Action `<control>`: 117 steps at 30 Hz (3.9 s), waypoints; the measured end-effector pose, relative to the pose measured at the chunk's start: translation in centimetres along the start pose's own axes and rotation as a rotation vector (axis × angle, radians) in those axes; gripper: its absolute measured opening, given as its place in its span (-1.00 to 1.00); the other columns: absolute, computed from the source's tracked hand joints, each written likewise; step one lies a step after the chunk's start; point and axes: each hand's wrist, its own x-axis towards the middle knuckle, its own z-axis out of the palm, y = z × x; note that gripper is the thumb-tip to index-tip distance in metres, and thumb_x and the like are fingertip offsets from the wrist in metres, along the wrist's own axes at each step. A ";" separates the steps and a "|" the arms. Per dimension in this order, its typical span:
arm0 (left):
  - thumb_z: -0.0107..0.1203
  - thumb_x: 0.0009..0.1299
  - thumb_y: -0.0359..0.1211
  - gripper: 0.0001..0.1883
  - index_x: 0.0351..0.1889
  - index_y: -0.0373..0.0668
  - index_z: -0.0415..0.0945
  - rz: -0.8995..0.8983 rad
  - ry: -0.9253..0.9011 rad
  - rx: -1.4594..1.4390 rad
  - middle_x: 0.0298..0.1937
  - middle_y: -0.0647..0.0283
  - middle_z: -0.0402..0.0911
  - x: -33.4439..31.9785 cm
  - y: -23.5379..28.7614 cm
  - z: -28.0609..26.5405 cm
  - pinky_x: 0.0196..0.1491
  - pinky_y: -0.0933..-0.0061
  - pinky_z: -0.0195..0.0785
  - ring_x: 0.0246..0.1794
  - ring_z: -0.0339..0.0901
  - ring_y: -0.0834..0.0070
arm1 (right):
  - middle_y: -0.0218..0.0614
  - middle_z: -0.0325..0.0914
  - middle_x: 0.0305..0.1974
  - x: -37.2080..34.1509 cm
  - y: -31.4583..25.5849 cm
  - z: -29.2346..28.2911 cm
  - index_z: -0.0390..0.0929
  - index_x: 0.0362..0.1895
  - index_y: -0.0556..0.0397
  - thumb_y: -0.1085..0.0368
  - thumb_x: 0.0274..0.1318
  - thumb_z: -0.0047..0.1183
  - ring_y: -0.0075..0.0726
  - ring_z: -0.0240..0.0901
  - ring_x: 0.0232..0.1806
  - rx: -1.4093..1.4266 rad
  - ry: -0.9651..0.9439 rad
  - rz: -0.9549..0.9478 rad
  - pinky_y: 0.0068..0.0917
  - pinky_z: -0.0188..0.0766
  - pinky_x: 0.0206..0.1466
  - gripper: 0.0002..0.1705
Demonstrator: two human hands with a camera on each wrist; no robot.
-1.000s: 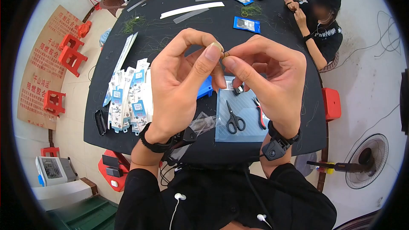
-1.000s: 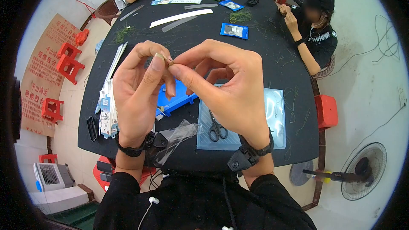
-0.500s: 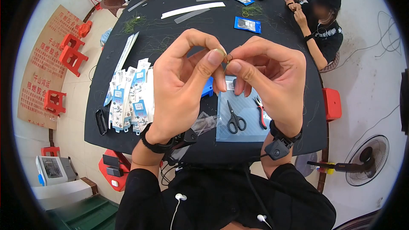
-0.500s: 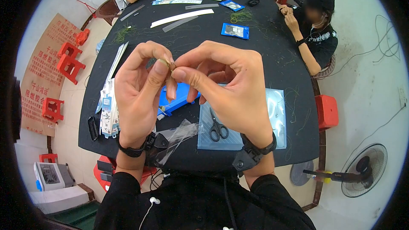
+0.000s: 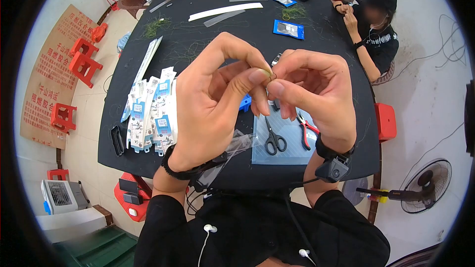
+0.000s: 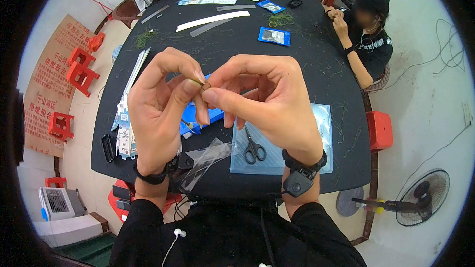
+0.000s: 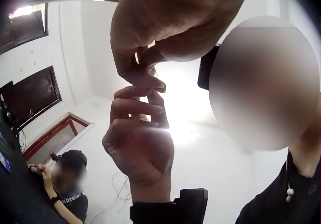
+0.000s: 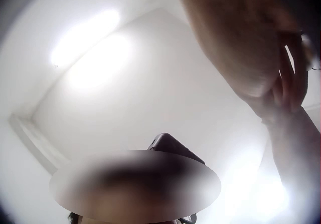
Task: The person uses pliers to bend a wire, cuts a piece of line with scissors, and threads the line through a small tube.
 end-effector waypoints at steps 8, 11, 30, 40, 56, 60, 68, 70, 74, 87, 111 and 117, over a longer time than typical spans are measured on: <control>-0.01 0.62 -0.40 -0.82 -0.06 -0.38 0.46 0.011 0.081 0.057 -0.08 0.08 0.52 -0.8 2.1 0.2 -0.41 0.58 0.41 -0.50 0.58 0.55 | -0.34 0.66 -0.37 0.4 0.8 0.9 0.70 -0.17 0.22 0.43 0.21 0.31 -0.61 0.60 -0.51 0.104 -0.055 -0.110 -0.73 0.43 -0.55 -0.86; -0.08 0.63 -0.44 -0.83 -0.03 -0.40 0.44 0.204 0.154 0.288 -0.03 0.02 0.53 -1.3 2.9 0.2 -0.46 0.60 0.39 -0.53 0.59 0.54 | -0.34 0.65 -0.38 0.7 1.1 2.5 0.67 -0.14 0.23 0.43 0.25 0.27 -0.62 0.59 -0.50 0.114 -0.026 -0.108 -0.71 0.45 -0.52 -0.86; -0.08 0.56 -0.52 -0.84 -0.18 -0.34 0.54 -0.184 0.293 0.962 -0.32 0.11 0.64 -1.4 5.7 -4.6 -0.44 0.55 0.45 -0.53 0.65 0.51 | -0.31 0.61 -0.34 3.7 3.5 8.4 0.55 -0.14 0.19 0.39 0.36 0.12 -0.54 0.57 -0.46 -0.181 0.022 0.011 -0.60 0.39 -0.46 -0.90; -0.03 0.50 -0.58 -0.89 -0.17 -0.39 0.53 -0.181 0.089 0.999 -0.44 0.09 0.63 -1.3 5.1 -5.7 -0.35 0.48 0.52 -0.47 0.69 0.45 | -0.37 0.58 -0.38 3.6 4.0 8.1 0.51 -0.11 0.16 0.35 0.43 0.08 -0.63 0.50 -0.47 -0.119 0.040 0.070 -0.61 0.38 -0.44 -0.88; -0.08 0.55 -0.41 -0.76 -0.35 -0.39 0.39 -0.286 -0.009 1.032 -0.41 -0.16 0.52 -1.4 5.2 -5.8 -0.25 -0.02 0.30 -0.33 0.51 -0.17 | -0.40 0.58 -0.37 2.9 3.1 8.5 0.53 -0.12 0.15 0.33 0.41 0.11 -0.66 0.48 -0.47 -0.107 0.014 0.055 -0.67 0.39 -0.47 -0.87; -0.10 0.57 -0.40 -0.74 -0.36 -0.39 0.39 -0.282 -0.016 1.048 -0.42 -0.16 0.52 -1.5 5.1 -5.9 -0.24 -0.03 0.31 -0.33 0.51 -0.18 | -0.38 0.60 -0.37 2.9 2.9 8.4 0.55 -0.13 0.16 0.34 0.39 0.13 -0.65 0.49 -0.47 -0.164 0.008 0.068 -0.67 0.40 -0.48 -0.88; -0.05 0.50 -0.43 -0.81 -0.31 -0.38 0.41 -0.297 -0.088 1.083 -0.34 -0.13 0.58 -1.5 5.3 -6.1 -0.20 -0.01 0.36 -0.27 0.55 -0.15 | -0.36 0.65 -0.37 2.9 3.1 8.3 0.60 -0.16 0.14 0.39 0.31 0.19 -0.64 0.53 -0.43 -0.321 0.012 0.000 -0.67 0.34 -0.47 -0.91; -0.01 0.45 -0.45 -0.86 -0.27 -0.38 0.44 -0.347 -0.116 1.119 -0.31 -0.12 0.61 -1.6 5.4 -6.0 -0.17 0.02 0.40 -0.23 0.58 -0.12 | -0.35 0.65 -0.37 2.9 3.2 8.4 0.61 -0.17 0.13 0.40 0.29 0.21 -0.63 0.54 -0.41 -0.349 0.024 -0.029 -0.67 0.32 -0.47 -0.91; -0.10 0.50 -0.47 -0.81 -0.33 -0.40 0.43 -0.222 -0.046 1.134 -0.49 -0.11 0.51 -1.9 4.5 -6.1 -0.28 0.04 0.28 -0.44 0.51 -0.09 | -0.35 0.63 -0.37 2.9 3.6 8.4 0.62 -0.18 0.14 0.41 0.27 0.21 -0.61 0.53 -0.44 -0.390 0.035 -0.080 -0.66 0.34 -0.46 -0.91; -0.10 0.50 -0.45 -0.81 -0.30 -0.40 0.44 -0.211 -0.082 1.123 -0.44 -0.15 0.53 -2.1 4.7 -6.1 -0.26 -0.01 0.27 -0.37 0.51 -0.13 | -0.37 0.58 -0.40 2.6 3.5 9.2 0.61 -0.22 0.21 0.41 0.32 0.19 -0.64 0.48 -0.50 -0.350 0.120 -0.110 -0.65 0.37 -0.49 -0.91; 0.01 0.39 -0.49 -0.93 -0.22 -0.28 0.39 -0.171 -0.159 1.239 -0.43 -0.04 0.57 -2.2 4.9 -6.1 -0.35 0.05 0.34 -0.39 0.56 -0.09 | -0.48 0.51 -0.50 2.6 3.0 9.1 0.54 -0.23 0.16 0.29 0.42 0.12 -0.77 0.28 -0.55 -0.254 0.155 0.033 -0.68 0.15 -0.52 -0.82; 0.08 0.31 -0.52 -0.86 -0.20 -0.29 0.40 -0.190 -0.235 1.292 -0.36 -0.01 0.61 -2.1 5.4 -6.0 -0.31 0.08 0.42 -0.34 0.62 -0.04 | -0.48 0.51 -0.49 2.7 3.1 8.7 0.55 -0.24 0.16 0.29 0.42 0.12 -0.76 0.30 -0.52 -0.270 0.118 0.045 -0.67 0.16 -0.51 -0.81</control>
